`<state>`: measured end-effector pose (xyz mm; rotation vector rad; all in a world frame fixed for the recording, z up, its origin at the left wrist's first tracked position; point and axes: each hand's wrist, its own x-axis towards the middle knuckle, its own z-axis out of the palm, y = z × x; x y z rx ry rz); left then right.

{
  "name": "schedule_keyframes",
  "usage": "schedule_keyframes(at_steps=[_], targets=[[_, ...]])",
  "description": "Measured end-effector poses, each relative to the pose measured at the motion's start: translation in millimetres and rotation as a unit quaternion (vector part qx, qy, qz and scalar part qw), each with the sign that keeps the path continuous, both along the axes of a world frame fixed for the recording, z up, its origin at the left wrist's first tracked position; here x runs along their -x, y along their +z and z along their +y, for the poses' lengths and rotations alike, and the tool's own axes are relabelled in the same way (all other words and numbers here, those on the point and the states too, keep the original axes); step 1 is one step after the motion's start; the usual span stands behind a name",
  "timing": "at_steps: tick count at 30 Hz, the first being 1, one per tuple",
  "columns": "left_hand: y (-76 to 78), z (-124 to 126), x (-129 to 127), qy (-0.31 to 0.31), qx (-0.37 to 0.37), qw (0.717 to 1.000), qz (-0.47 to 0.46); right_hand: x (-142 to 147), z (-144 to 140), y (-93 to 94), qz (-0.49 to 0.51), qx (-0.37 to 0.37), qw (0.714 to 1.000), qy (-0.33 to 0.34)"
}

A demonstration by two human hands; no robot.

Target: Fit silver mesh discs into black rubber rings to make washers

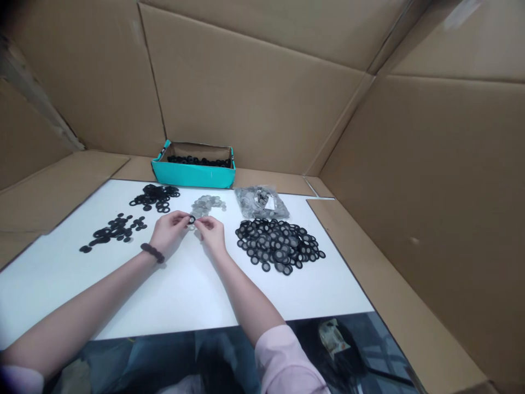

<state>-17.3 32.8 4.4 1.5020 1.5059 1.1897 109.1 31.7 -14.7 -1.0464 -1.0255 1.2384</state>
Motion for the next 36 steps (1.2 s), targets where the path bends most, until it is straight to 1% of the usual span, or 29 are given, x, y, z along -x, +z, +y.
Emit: schedule_keyframes(at_steps=[2, 7, 10, 14, 17, 20, 23, 26, 28, 31, 34, 36], targets=[[-2.9, 0.0, 1.5, -0.019, -0.007, 1.0, 0.007, 1.6, 0.0, -0.6, 0.02, 0.012, 1.0, 0.02], [-6.9, -1.7, 1.8, -0.058, 0.004, 0.998, -0.003, 3.9, 2.3, -3.3, 0.057, 0.058, 0.996, 0.042], [-4.2, -3.4, 1.1, -0.074, 0.003, 0.997, -0.022, 1.6, 3.2, -3.9, 0.038, 0.057, 0.995, 0.069], [1.5, -3.0, 2.8, -0.115, 0.029, 0.99, -0.08, -2.2, 1.9, -2.0, 0.016, 0.061, 0.994, 0.089], [5.4, -0.8, 5.6, -0.149, 0.045, 0.983, -0.093, -3.8, 1.3, 0.4, 0.03, 0.073, 0.991, 0.108], [5.3, 0.6, 6.9, -0.171, 0.056, 0.979, -0.1, -5.5, 2.4, 2.2, 0.048, 0.094, 0.987, 0.118], [0.6, 0.0, 5.5, -0.16, 0.041, 0.984, -0.07, -7.8, 3.8, 2.4, 0.067, 0.123, 0.982, 0.128], [-3.5, -2.2, 3.5, -0.12, 0.002, 0.993, 0.006, -9.7, 4.6, 0.9, 0.083, 0.143, 0.974, 0.154], [-3.4, -4.0, 2.8, -0.104, -0.012, 0.993, 0.049, -10.2, 5.2, -1.0, 0.081, 0.142, 0.972, 0.168], [0.0, -6.1, 2.9, -0.112, -0.013, 0.989, 0.092, -9.8, 6.6, -5.2, 0.047, 0.129, 0.976, 0.171], [2.3, -5.6, 4.2, -0.133, -0.001, 0.986, 0.097, -8.5, 7.8, -10.6, -0.001, 0.106, 0.979, 0.173], [1.4, -3.4, 5.5, -0.13, 0.001, 0.987, 0.095, -7.7, 8.1, -13.7, -0.028, 0.081, 0.981, 0.173]])
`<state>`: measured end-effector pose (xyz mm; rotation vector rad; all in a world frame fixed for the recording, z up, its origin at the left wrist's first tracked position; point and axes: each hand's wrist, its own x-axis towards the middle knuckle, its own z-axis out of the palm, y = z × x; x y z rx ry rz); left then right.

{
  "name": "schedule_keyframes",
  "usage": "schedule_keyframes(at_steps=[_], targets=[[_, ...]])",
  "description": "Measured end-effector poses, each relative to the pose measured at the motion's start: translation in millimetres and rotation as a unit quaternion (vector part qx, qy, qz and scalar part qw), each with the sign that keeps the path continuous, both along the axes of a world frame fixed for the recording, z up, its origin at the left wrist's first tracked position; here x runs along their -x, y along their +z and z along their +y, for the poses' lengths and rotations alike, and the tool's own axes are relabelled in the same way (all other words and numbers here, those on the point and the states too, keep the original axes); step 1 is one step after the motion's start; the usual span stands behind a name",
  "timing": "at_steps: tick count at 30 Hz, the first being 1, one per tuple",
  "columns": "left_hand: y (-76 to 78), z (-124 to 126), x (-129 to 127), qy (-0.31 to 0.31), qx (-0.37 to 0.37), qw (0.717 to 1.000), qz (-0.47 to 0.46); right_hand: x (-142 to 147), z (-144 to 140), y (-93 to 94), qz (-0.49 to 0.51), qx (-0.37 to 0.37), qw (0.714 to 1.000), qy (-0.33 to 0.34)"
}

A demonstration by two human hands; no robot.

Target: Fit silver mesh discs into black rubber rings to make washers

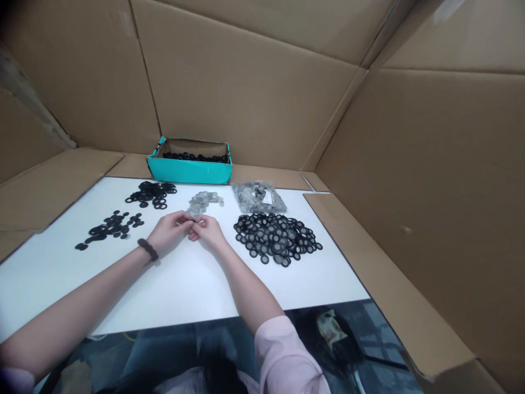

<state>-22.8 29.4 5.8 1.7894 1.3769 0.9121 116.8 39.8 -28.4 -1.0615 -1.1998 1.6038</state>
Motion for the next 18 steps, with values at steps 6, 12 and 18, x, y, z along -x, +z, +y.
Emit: schedule_keyframes(at_steps=[6, 12, 18], targets=[[-3.5, 8.8, 4.1, 0.021, 0.057, 0.996, -0.066, -0.6, -0.7, 3.3, -0.04, -0.077, 0.996, -0.034], [-7.4, 9.2, 1.7, 0.004, 0.142, 0.969, -0.2, 0.0, -2.8, 12.5, -0.031, -0.035, 0.997, -0.065], [-15.1, 4.2, -7.8, 0.07, 0.14, 0.961, -0.228, 8.2, -6.9, 13.0, 0.023, 0.062, 0.995, -0.08]])
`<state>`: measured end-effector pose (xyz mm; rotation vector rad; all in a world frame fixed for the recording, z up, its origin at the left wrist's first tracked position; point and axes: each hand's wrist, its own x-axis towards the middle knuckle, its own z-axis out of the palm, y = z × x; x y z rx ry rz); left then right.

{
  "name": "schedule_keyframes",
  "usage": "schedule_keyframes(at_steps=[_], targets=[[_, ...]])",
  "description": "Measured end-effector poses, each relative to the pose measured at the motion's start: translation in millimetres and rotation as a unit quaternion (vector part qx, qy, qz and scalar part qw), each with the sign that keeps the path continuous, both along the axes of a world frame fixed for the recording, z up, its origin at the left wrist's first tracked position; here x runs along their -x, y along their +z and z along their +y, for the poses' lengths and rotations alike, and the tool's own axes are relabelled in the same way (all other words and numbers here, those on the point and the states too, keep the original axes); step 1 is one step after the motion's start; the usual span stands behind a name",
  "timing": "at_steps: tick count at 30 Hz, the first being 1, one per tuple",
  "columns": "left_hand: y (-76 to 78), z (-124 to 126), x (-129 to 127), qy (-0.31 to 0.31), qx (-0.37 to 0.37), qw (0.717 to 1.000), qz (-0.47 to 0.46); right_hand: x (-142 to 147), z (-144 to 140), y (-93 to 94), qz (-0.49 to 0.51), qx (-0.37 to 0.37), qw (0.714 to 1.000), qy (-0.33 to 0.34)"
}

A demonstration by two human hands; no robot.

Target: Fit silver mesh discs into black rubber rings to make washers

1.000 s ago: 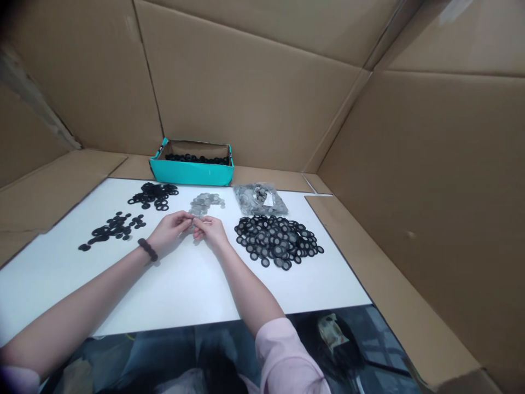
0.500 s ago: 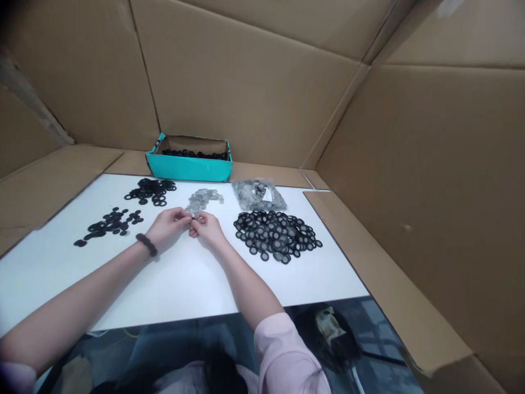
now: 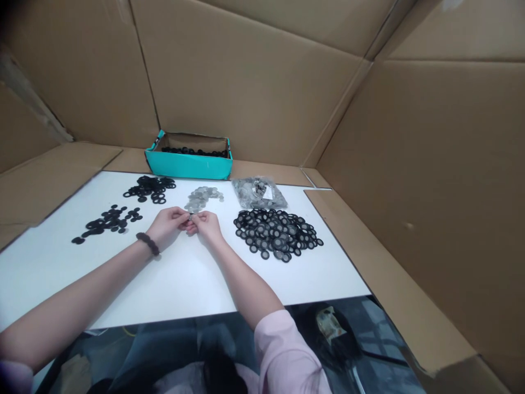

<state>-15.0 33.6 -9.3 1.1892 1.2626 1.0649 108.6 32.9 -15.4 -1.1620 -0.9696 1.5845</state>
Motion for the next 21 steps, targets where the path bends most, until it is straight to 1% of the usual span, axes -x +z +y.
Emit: schedule_keyframes(at_steps=[2, 6, 8, 11, 13, 15, 17, 19, 21], targets=[[-0.6, -1.3, -2.7, 0.008, -0.04, 0.999, 0.007, -1.0, 0.2, 1.9, 0.029, 0.04, 0.999, 0.003], [0.1, -0.3, -1.2, -0.014, -0.104, 0.991, 0.08, -7.5, 2.5, 6.5, 0.077, 0.088, 0.992, 0.043], [1.3, 0.5, 2.1, -0.027, -0.122, 0.983, 0.137, -10.3, 3.1, 8.2, 0.078, 0.097, 0.99, 0.07], [5.3, -0.4, 6.2, -0.049, -0.141, 0.961, 0.235, -12.5, 2.3, 9.9, 0.069, 0.096, 0.988, 0.096], [9.3, -2.0, 7.5, -0.071, -0.147, 0.949, 0.27, -13.1, 1.1, 10.4, 0.063, 0.091, 0.988, 0.106], [13.8, -3.5, 8.0, -0.092, -0.151, 0.942, 0.285, -13.3, 0.3, 10.2, 0.055, 0.083, 0.988, 0.12], [17.5, -4.2, 8.3, -0.094, -0.15, 0.941, 0.29, -13.6, 0.3, 8.8, 0.042, 0.07, 0.987, 0.135], [19.4, -3.9, 8.7, -0.085, -0.147, 0.945, 0.28, -14.7, 1.3, 6.1, 0.016, 0.053, 0.989, 0.138], [18.8, -2.7, 9.1, -0.089, -0.136, 0.954, 0.25, -17.0, 2.7, 2.4, -0.023, 0.024, 0.992, 0.125]])
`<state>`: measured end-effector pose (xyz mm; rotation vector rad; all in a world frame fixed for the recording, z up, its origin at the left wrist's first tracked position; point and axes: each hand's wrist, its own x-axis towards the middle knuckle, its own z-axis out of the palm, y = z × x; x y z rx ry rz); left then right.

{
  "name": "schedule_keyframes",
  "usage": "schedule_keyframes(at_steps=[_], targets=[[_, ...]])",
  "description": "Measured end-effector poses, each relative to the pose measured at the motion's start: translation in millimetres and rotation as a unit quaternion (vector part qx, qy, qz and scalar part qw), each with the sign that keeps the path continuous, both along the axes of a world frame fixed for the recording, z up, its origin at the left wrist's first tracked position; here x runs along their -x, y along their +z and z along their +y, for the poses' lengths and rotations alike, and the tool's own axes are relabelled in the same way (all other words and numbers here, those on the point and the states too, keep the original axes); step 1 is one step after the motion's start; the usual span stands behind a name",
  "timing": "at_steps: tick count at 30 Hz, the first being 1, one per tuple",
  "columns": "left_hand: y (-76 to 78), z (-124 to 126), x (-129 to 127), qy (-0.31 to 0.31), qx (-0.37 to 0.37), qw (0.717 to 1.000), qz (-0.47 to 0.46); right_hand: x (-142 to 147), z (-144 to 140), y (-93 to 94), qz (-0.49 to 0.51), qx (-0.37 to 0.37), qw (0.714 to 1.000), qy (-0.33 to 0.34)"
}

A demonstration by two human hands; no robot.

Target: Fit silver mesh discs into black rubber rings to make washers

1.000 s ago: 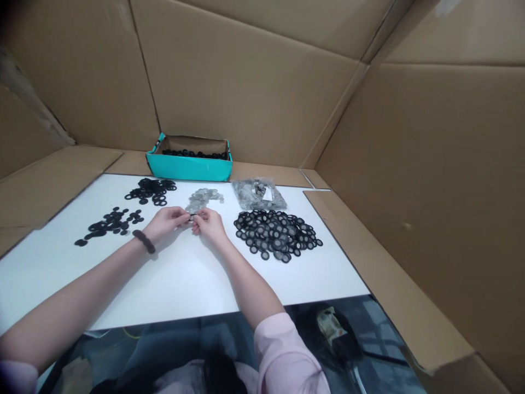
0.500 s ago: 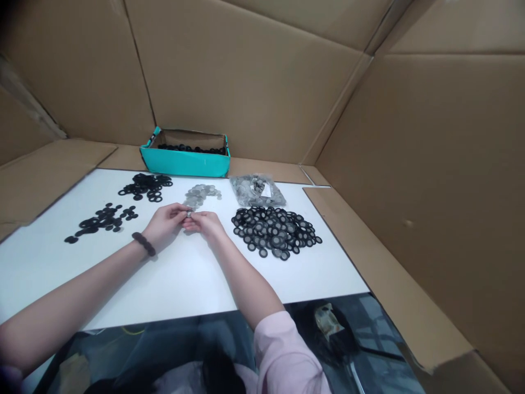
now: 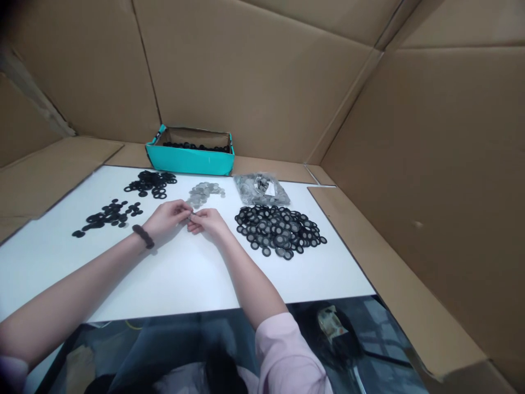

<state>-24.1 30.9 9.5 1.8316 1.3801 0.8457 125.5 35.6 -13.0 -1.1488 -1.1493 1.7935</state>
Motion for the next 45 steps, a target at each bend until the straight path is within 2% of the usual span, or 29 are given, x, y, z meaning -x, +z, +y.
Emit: schedule_keyframes(at_steps=[5, 11, 14, 15, 16, 17, 19, 20, 22, 25, 28, 35, 40, 45], targets=[[-5.9, 2.7, -0.7, -0.044, 0.092, 0.987, -0.124, -4.3, 2.6, -10.0, -0.069, -0.097, 0.992, -0.041], [-1.2, -1.7, -2.5, 0.005, 0.113, 0.988, -0.106, 2.4, 5.0, -12.2, -0.086, -0.147, 0.984, -0.048], [-0.5, 1.0, 8.7, 0.071, 0.119, 0.986, -0.097, -18.7, 7.8, -2.2, -0.108, -0.161, 0.972, -0.135], [-0.7, 3.6, 14.1, 0.119, 0.098, 0.984, -0.093, -29.8, 8.5, 2.6, -0.121, -0.16, 0.956, -0.214], [-0.7, 6.6, 19.1, 0.158, 0.093, 0.977, -0.106, -40.9, 8.7, 7.7, -0.119, -0.139, 0.947, -0.264], [-0.2, 9.6, 22.8, 0.174, 0.107, 0.969, -0.141, -50.3, 8.3, 12.7, -0.106, -0.116, 0.947, -0.28], [2.9, 13.4, 23.6, 0.165, 0.097, 0.965, -0.18, -59.5, 5.5, 21.4, -0.061, -0.116, 0.957, -0.261], [5.4, 13.3, 20.2, 0.141, 0.077, 0.97, -0.183, -58.2, 3.2, 25.0, -0.043, -0.129, 0.965, -0.224], [11.1, 9.0, 8.1, 0.093, 0.023, 0.979, -0.179, -46.5, -1.9, 30.4, -0.013, -0.166, 0.971, -0.172], [17.1, -2.9, -10.7, 0.035, 0.004, 0.985, -0.168, -23.4, -7.9, 34.3, 0.001, -0.181, 0.976, -0.12], [17.0, -11.2, -18.5, -0.002, -0.003, 0.986, -0.168, -11.7, -11.0, 33.0, 0.002, -0.172, 0.981, -0.084], [14.7, -14.6, -15.6, 0.026, -0.002, 0.99, -0.14, -10.3, -14.1, 21.6, -0.047, -0.178, 0.982, -0.046], [16.2, -16.9, -14.0, 0.028, 0.0, 0.996, -0.084, -11.9, -13.9, 14.4, -0.178, -0.243, 0.953, -0.037], [15.9, -15.2, -12.1, 0.006, 0.035, 0.997, -0.071, -14.4, -13.8, 11.4, -0.2, -0.264, 0.943, -0.044]])
